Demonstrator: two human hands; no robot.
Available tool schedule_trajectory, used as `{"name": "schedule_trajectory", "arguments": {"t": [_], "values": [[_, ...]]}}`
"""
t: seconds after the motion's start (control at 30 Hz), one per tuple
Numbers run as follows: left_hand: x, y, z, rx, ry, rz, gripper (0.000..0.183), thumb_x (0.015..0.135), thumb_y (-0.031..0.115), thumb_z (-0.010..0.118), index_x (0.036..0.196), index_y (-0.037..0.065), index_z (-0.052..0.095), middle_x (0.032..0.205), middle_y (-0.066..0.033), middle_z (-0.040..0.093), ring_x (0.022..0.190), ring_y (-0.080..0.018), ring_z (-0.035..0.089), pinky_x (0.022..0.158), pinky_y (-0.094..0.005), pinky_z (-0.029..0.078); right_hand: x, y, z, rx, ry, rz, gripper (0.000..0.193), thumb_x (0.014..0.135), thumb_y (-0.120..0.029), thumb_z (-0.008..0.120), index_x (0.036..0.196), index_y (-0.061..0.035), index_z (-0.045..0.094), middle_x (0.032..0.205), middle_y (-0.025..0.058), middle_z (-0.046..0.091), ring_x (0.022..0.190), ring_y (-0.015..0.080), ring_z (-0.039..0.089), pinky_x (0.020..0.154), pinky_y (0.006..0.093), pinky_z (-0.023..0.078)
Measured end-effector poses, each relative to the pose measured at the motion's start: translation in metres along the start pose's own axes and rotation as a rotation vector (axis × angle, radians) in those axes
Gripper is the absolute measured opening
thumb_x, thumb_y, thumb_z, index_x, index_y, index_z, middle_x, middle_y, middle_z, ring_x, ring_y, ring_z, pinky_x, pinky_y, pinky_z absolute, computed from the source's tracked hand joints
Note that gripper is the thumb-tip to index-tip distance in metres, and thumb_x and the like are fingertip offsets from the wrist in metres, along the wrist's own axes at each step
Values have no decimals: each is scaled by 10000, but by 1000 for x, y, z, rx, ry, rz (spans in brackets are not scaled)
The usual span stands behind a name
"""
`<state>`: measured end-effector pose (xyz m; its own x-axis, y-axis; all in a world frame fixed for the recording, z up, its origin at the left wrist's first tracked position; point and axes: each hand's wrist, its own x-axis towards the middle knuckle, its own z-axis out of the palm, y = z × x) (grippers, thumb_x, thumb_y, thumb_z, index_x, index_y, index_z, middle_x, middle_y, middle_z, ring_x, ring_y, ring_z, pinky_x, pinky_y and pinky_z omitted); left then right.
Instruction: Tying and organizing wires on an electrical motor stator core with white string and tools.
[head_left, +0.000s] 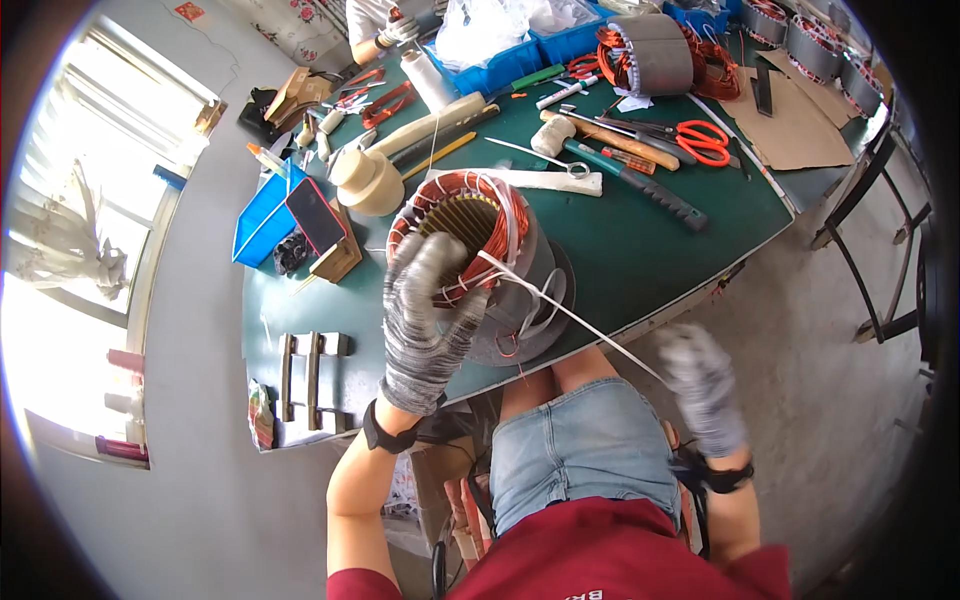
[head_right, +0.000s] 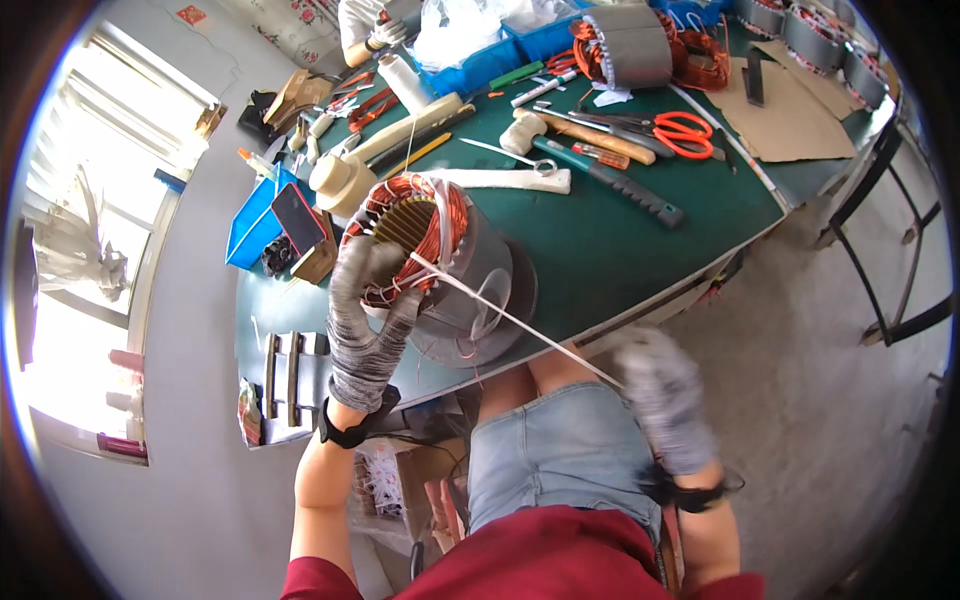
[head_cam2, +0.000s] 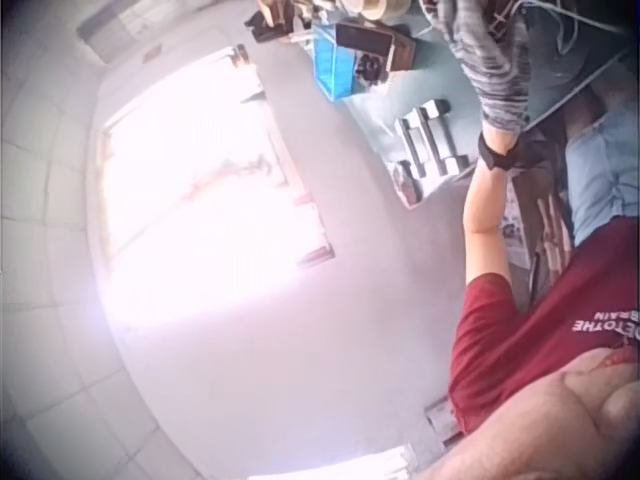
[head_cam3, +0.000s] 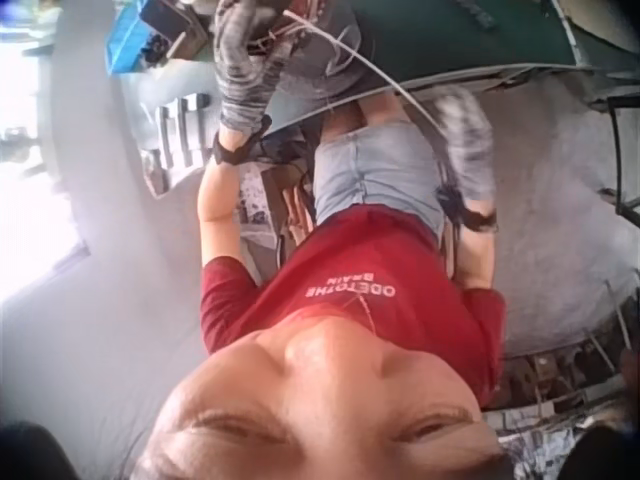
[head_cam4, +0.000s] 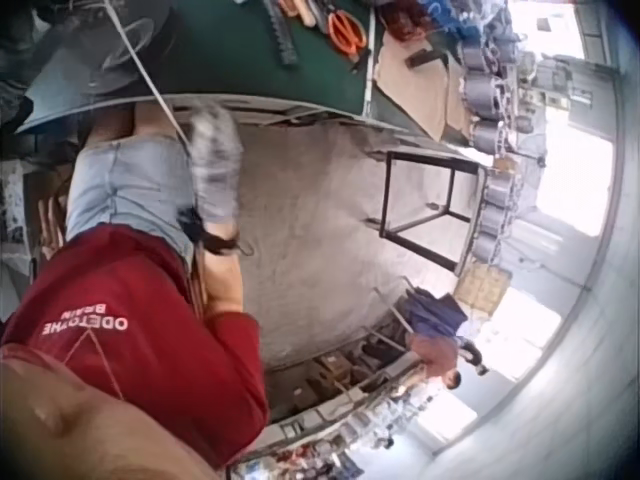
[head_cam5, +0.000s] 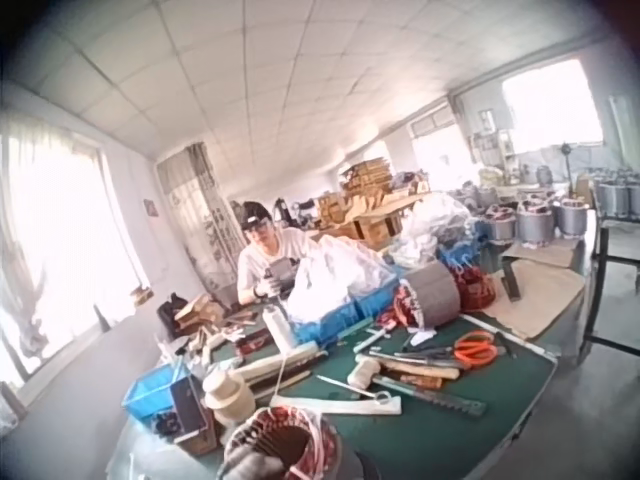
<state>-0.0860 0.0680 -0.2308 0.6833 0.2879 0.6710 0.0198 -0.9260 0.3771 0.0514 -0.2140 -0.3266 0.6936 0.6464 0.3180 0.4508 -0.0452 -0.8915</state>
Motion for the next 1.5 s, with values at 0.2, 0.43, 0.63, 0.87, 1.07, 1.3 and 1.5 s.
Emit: {"name": "schedule_trajectory", "arguments": {"t": [0.2,0.43,0.63,0.87,1.07,1.3,1.5], "values": [[19,4,8,29,47,313,322,648,3,755,923,89,613,932,-80,610,876,-293,574,807,-395,436,-226,212,-137,1020,1011,706,257,942,-257,538,1134,-87,558,830,28,571,651,118,556,552,245,480],[21,1,-1,162,-74,385,311,643,17,742,909,89,597,885,-74,583,796,-282,565,757,-404,434,73,-63,38,-355,292,-445,155,854,-94,593,1002,-50,584,915,100,603,841,217,570,729,350,476],[19,0,-1,176,-83,400,341,611,70,747,919,89,601,915,-80,581,810,-273,565,753,-407,421,104,-73,97,372,-46,-240,199,840,-214,660,967,-69,610,891,74,590,721,228,569,667,331,469],[10,-2,6,184,15,322,337,629,142,736,934,97,601,932,-94,587,825,-284,568,789,-421,399,116,-114,55,-45,-187,-677,341,810,-89,634,1143,-40,576,889,88,605,825,275,615,711,354,501],[12,-7,11,209,38,390,328,599,131,728,896,127,588,894,-66,575,760,-262,560,720,-415,403,82,-78,100,1484,-315,23,175,918,-245,535,1035,-116,557,774,-20,491,678,113,503,555,246,397],[0,-13,17,-42,76,107,285,685,145,706,929,125,562,876,-73,584,716,-270,543,688,-409,393,102,-78,82,1296,-427,338,193,951,-227,512,1034,-68,582,817,-11,540,722,54,523,600,183,425],[14,-13,-5,-149,-63,105,244,746,36,677,969,70,583,846,-68,577,724,-227,537,706,-339,431,135,-71,54,1216,-552,157,254,980,-250,480,1003,-39,619,876,-20,584,887,51,556,785,190,467]]}}
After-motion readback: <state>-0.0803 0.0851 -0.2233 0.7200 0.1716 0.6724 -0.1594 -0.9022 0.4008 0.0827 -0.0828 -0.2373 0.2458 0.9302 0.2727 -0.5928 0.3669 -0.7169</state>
